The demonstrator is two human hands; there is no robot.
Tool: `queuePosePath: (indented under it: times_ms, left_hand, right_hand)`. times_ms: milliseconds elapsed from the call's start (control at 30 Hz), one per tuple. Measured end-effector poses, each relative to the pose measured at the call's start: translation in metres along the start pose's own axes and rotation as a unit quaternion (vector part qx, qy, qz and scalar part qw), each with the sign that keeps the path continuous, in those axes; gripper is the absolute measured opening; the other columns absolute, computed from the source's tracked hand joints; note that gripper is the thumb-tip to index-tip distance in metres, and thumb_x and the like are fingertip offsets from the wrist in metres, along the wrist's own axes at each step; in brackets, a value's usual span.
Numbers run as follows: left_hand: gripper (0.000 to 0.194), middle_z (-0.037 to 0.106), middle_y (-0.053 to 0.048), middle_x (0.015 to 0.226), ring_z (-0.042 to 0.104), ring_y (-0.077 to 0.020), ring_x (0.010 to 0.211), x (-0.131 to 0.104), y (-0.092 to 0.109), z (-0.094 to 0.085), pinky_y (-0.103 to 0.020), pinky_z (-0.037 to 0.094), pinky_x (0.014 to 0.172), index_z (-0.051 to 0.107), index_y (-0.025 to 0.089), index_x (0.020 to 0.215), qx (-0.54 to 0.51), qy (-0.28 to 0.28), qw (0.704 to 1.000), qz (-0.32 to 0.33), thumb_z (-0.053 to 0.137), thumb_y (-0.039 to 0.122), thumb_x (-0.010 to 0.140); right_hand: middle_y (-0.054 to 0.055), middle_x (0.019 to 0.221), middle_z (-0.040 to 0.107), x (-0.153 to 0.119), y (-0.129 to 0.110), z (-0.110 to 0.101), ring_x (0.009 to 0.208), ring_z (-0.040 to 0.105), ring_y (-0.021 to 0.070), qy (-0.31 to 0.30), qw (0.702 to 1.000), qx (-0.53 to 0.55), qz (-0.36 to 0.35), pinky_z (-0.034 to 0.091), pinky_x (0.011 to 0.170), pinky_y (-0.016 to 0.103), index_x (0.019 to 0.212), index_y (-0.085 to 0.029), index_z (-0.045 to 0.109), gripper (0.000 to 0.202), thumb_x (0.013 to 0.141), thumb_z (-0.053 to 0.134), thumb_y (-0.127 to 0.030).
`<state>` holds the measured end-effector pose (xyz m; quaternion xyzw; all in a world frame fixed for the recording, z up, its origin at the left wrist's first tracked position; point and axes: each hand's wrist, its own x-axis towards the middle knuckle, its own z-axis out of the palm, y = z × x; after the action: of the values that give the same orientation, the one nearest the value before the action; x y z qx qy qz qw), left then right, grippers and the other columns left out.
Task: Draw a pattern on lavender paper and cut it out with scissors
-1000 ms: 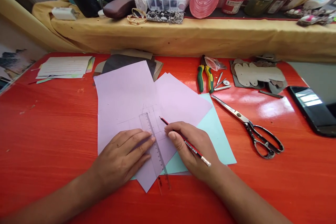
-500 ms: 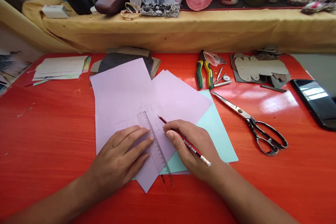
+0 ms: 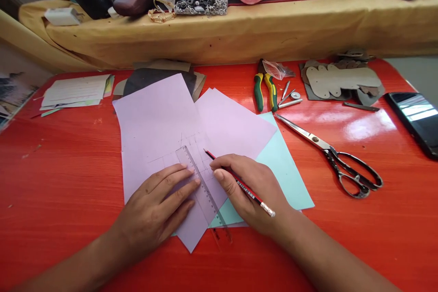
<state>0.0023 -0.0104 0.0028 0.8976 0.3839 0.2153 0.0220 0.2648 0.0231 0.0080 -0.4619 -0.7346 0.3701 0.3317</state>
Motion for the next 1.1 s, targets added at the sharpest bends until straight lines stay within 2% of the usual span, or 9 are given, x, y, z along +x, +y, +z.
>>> queuePosePath:
  times_ms: [200,400,1100]
  left_hand:
    - [0.027,0.078,-0.015,0.133,0.071,-0.0329,0.129,0.0005,-0.0006,-0.0004,-0.049,0.063,0.105,0.074,0.014,0.135,0.008,0.002,1.0,-0.003,0.063,0.018,0.11]
    - [0.027,0.077,-0.017,0.133,0.07,-0.033,0.129,0.0007,-0.0007,-0.0004,-0.048,0.063,0.108,0.074,0.011,0.134,0.004,0.004,1.0,0.004,0.064,0.016,0.109]
    - [0.027,0.077,-0.017,0.135,0.069,-0.033,0.13,-0.001,-0.0001,0.0005,-0.05,0.063,0.108,0.073,0.011,0.135,-0.002,0.003,1.0,-0.002,0.063,0.016,0.11]
  right_hand:
    - [0.004,0.112,0.088,0.0,-0.0003,-0.0009,0.102,0.083,0.0238,0.0,1.0,-0.002,0.0,0.064,0.094,0.034,0.116,-0.028,0.078,0.027,0.119,0.054,-0.042]
    - [0.003,0.112,0.088,0.0004,-0.0004,0.0,0.103,0.083,0.0236,0.001,1.0,-0.002,0.0,0.063,0.095,0.034,0.115,-0.028,0.077,0.026,0.118,0.055,-0.041]
    - [0.006,0.112,0.088,0.0011,-0.0022,-0.0011,0.103,0.084,0.026,-0.004,1.0,-0.006,0.006,0.065,0.095,0.038,0.114,-0.027,0.077,0.028,0.118,0.053,-0.043]
